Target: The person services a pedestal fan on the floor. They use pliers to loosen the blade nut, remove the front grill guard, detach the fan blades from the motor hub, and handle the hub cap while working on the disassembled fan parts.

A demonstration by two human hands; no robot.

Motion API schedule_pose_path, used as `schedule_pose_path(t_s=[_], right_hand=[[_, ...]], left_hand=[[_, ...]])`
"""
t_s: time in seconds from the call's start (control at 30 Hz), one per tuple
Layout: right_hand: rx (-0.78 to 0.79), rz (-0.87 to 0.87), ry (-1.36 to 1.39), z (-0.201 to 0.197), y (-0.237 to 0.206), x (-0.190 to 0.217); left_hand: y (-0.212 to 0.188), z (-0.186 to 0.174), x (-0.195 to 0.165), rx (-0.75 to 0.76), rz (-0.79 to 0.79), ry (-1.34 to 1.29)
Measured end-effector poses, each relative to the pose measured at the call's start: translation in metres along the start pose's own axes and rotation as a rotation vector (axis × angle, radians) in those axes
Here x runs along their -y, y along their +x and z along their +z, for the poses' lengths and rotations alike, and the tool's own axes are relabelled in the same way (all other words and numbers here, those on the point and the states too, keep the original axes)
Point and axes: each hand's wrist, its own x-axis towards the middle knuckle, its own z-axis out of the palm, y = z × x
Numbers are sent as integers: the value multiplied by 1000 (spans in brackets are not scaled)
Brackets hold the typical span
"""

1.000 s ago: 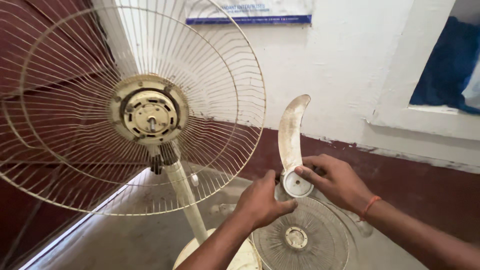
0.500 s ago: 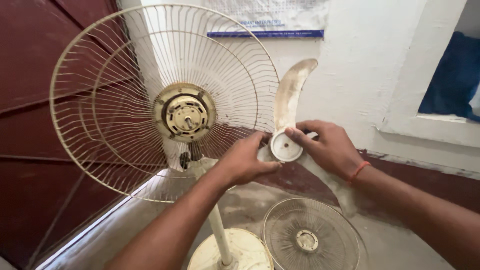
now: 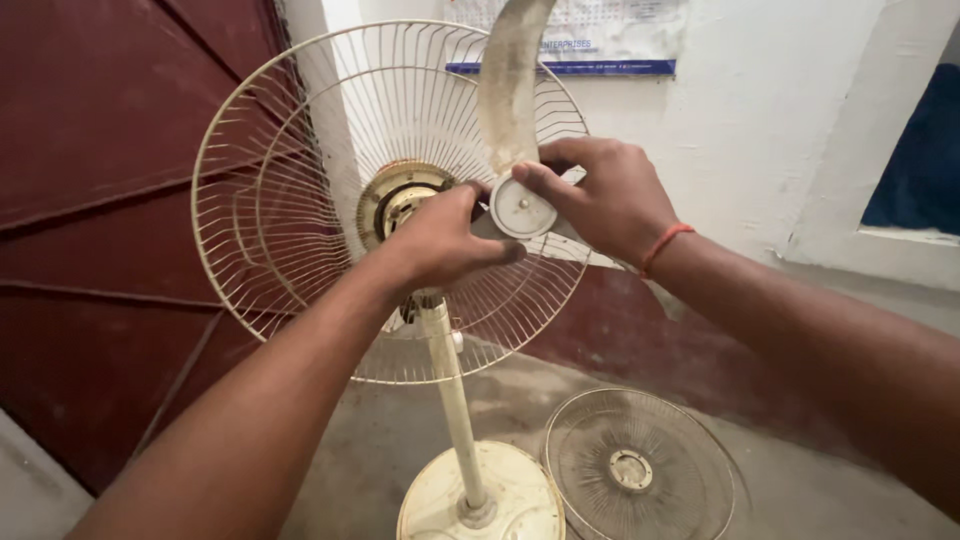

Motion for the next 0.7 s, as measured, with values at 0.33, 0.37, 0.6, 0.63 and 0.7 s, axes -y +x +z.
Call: schedule_pose_path(t_s=[0.33, 0.37, 0.6, 0.63, 0.7], right_hand=[[0, -101, -43, 5, 9, 30], [-32, -157, -13, 6, 10, 32], [-30, -131, 89, 20, 19, 43], [-25, -122, 116, 24, 18, 44], [-15, -117, 167, 32, 17, 46]], left_hand=[[-30, -22, 0, -78, 50, -23], [-32, -29, -2, -83, 31, 24], [-51, -73, -4, -53, -29, 36], [-53, -76, -2, -56, -7, 89], [-55, -78, 4, -74, 41, 194]])
